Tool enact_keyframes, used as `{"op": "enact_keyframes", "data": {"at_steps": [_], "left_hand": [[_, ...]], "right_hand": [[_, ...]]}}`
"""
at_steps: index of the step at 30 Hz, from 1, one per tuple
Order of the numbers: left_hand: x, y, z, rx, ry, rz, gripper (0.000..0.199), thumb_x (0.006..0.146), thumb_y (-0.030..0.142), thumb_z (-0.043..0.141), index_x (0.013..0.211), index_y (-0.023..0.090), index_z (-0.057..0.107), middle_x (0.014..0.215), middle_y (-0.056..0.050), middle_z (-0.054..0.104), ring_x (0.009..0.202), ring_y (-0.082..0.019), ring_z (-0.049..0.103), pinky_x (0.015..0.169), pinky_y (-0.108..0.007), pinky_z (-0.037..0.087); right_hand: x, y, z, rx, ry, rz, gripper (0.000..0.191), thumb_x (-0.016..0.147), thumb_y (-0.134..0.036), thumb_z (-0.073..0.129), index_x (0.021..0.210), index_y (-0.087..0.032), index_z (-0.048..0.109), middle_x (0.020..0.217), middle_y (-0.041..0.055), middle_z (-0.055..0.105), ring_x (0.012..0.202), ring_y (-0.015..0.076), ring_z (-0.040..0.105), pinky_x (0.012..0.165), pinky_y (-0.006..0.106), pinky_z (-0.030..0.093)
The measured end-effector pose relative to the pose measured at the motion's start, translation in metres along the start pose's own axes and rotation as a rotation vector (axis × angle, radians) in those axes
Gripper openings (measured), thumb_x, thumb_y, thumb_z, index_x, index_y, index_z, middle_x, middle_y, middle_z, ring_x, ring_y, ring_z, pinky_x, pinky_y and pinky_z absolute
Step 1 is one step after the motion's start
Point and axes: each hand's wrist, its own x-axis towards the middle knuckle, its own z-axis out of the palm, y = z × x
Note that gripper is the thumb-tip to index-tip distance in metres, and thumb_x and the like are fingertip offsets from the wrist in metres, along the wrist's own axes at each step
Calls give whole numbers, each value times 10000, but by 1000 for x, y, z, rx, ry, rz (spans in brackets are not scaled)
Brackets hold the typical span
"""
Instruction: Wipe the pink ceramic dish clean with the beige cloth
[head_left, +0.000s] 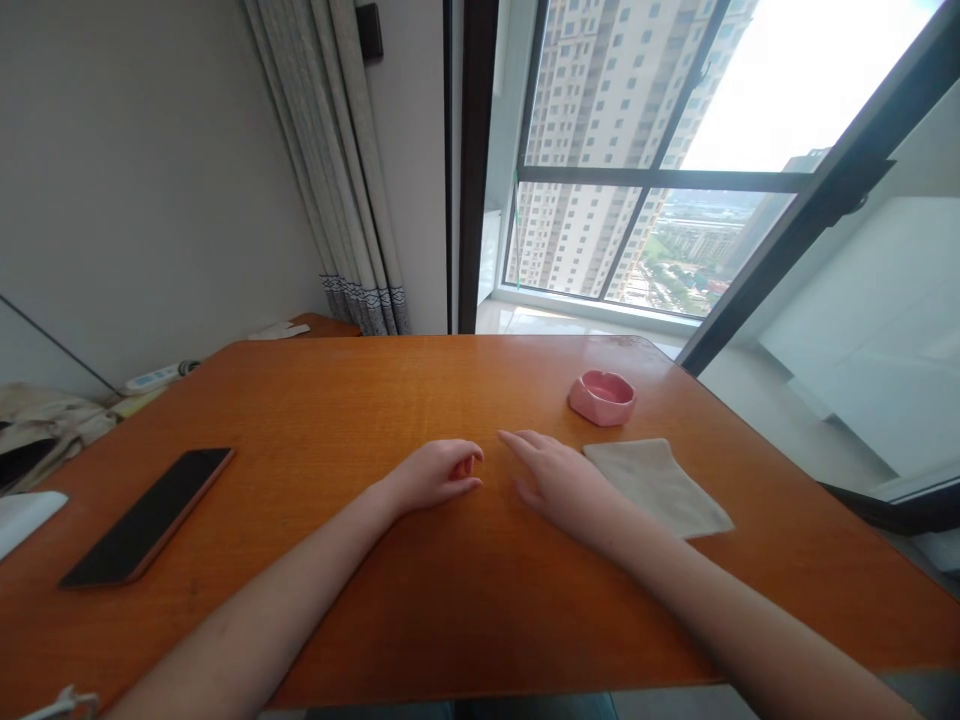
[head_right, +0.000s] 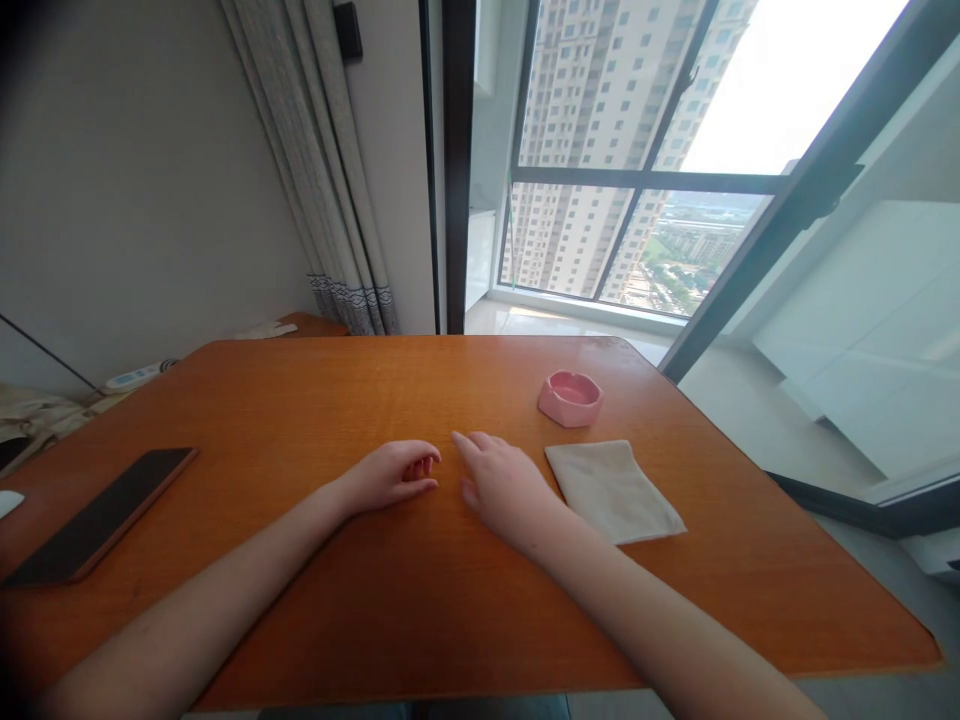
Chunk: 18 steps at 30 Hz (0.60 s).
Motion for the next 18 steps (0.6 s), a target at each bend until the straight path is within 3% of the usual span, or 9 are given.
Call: {"op": "enact_keyframes", "data": {"at_steps": [3,6,8,13,18], "left_hand": [[0,7,3,65,-35,27,169,748,216,557,902,177,618,842,-43,654,758,-166,595,701,-261,466],[1,6,6,64,-47,89,232,707,122,508,886,170,649,987,-74,670,933,-211,604,808,-293,466],[3,4,9,48,-76,103,252,684,108,504,869,163,665,986,-79,678,950,-224,606,821,-308,470],[5,0,15,26,-105,102,258,672,109,507,847,167,687,962,-71,693,927,-223,614,804,-311,475],[4,1,14,40,-102,98,227,675,112,501,805,157,681,902,-72,690,872,-210,613,759,-286,465]], "right_hand": [[33,-22,29,160,-22,-189,591,756,-130,468,1344,-162,419,1281,100,531,1127,221,534,958,313,419],[53,-21,55,307,-9,-263,590,731,-98,466,1316,-175,447,1293,85,529,1147,203,522,981,303,408],[58,-15,68,384,13,-289,601,714,-84,470,1304,-194,456,1302,75,527,1174,199,504,1004,319,392],[59,-4,84,508,46,-313,611,695,-85,480,1294,-207,464,1292,67,539,1182,197,500,1026,352,376],[59,-8,87,491,52,-289,603,706,-90,473,1300,-189,461,1301,69,531,1193,180,489,1036,323,365]]}}
